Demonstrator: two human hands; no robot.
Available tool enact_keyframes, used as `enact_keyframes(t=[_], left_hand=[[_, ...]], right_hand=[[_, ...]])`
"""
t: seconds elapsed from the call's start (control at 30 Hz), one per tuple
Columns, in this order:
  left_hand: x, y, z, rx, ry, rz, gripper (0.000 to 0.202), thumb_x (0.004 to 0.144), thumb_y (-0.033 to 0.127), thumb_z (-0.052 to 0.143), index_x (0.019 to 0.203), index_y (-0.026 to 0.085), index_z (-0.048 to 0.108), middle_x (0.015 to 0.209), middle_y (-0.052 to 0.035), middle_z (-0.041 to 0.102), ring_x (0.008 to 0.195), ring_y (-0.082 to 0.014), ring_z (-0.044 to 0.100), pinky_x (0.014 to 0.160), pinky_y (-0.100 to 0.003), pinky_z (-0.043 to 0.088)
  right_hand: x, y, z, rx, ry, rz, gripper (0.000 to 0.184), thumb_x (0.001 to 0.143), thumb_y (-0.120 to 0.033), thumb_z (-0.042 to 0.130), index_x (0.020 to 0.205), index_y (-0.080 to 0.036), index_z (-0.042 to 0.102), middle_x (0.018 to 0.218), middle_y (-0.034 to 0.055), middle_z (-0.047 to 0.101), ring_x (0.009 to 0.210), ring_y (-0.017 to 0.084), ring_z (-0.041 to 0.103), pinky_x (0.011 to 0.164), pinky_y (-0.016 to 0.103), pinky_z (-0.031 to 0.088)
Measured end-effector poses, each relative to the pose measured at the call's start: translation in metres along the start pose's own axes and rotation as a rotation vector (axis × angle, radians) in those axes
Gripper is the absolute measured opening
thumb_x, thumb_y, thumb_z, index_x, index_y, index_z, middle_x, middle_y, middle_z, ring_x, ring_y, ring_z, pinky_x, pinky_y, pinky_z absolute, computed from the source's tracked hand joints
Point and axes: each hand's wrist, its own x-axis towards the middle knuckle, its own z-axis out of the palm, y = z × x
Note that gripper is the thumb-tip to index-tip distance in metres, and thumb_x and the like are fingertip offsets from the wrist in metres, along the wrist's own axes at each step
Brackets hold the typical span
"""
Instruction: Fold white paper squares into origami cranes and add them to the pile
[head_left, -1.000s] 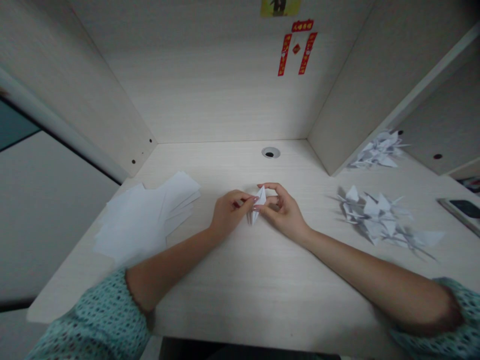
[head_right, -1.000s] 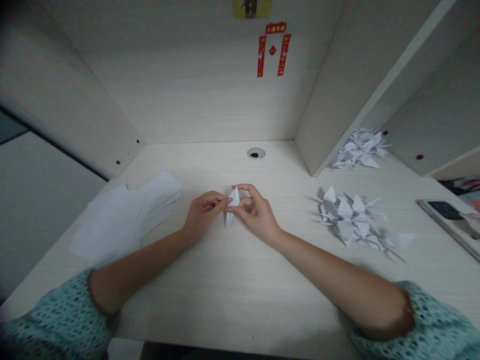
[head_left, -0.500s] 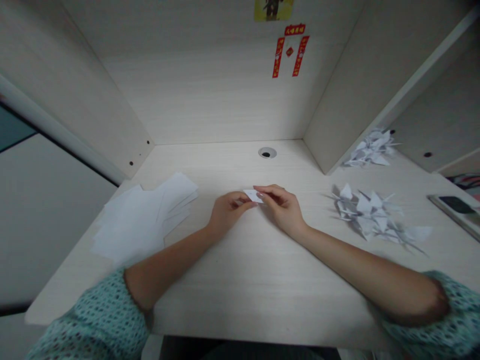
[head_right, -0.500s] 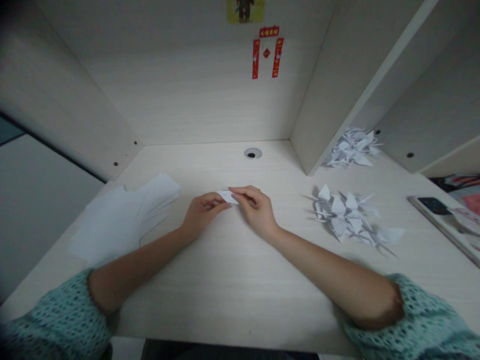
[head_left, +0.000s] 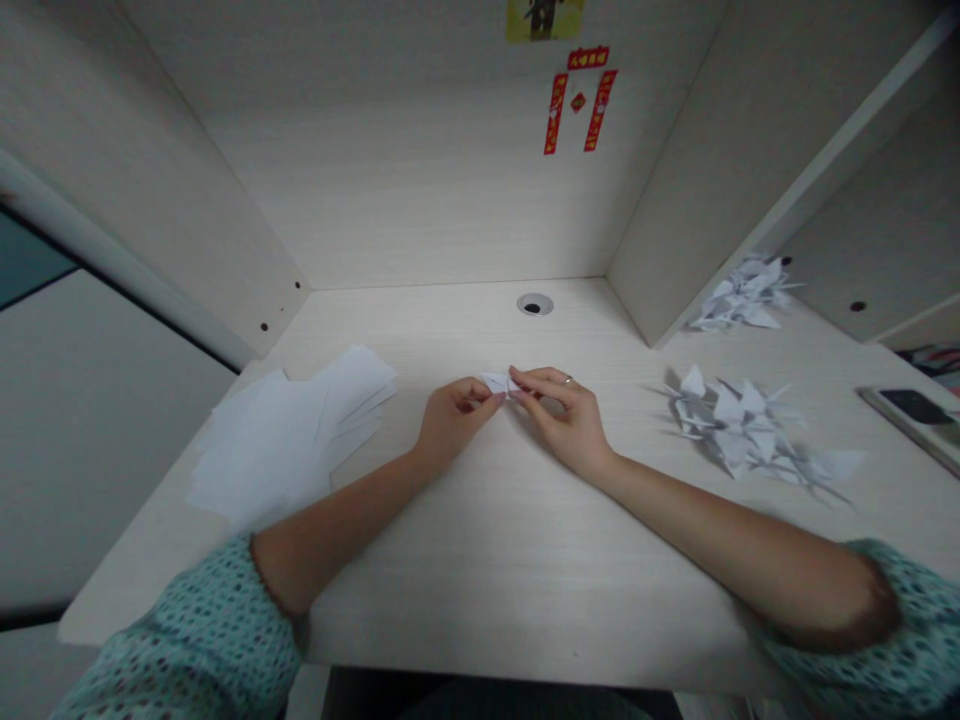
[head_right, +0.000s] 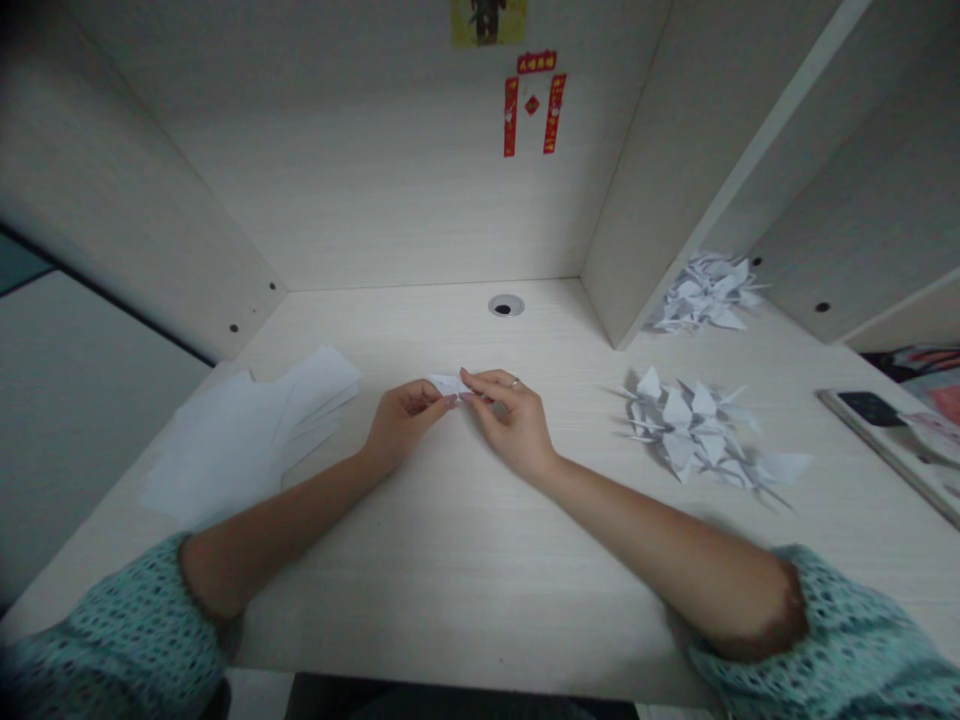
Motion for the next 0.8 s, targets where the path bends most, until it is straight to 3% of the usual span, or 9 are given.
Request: enact_keyframes(t=[0.33, 0.57, 0.8], left_hand=[[0.0004, 0.0005, 0.0002, -0.063, -0.049, -0.013, 0.029, 0.073, 0.042, 0.068, 0.065, 0.015, 0.062, 0.063, 0.0017, 0.060, 0.055, -0.0080, 0.049, 0.052, -0.021, 0.037], [0.0012, -0.0002, 0.0001, -0.032, -0.059, 0.017, 0.024, 0.071, 0.041, 0.069, 0.075, 0.017, 0.068, 0.072, -0.0020, 0.069, 0.063, -0.0119, 0.059, 0.060, -0.023, 0.044], [0.0003, -0.0012, 0.0002, -0.021, -0.017, 0.031, 0.024, 0.074, 0.040, 0.066, 0.077, 0.017, 0.069, 0.074, -0.0023, 0.070, 0.061, -0.0116, 0.059, 0.059, -0.023, 0.044]], right_hand=[[-0.0006, -0.0047, -0.0029, -0.070, 0.091, -0.066, 0.017, 0.083, -0.021, 0.061, 0.091, -0.028, 0.074, 0.088, 0.0039, 0.072, 0.085, 0.019, 0.066, 0.080, 0.037, 0.052], [-0.0001, -0.0050, -0.0016, -0.084, 0.091, 0.002, 0.016, 0.082, -0.026, 0.062, 0.093, -0.027, 0.074, 0.085, 0.0040, 0.073, 0.074, 0.018, 0.065, 0.069, 0.033, 0.052], [-0.0005, -0.0047, -0.0009, -0.048, 0.036, 0.013, 0.020, 0.080, -0.032, 0.066, 0.098, -0.026, 0.073, 0.087, 0.0050, 0.073, 0.076, 0.019, 0.065, 0.072, 0.035, 0.052]])
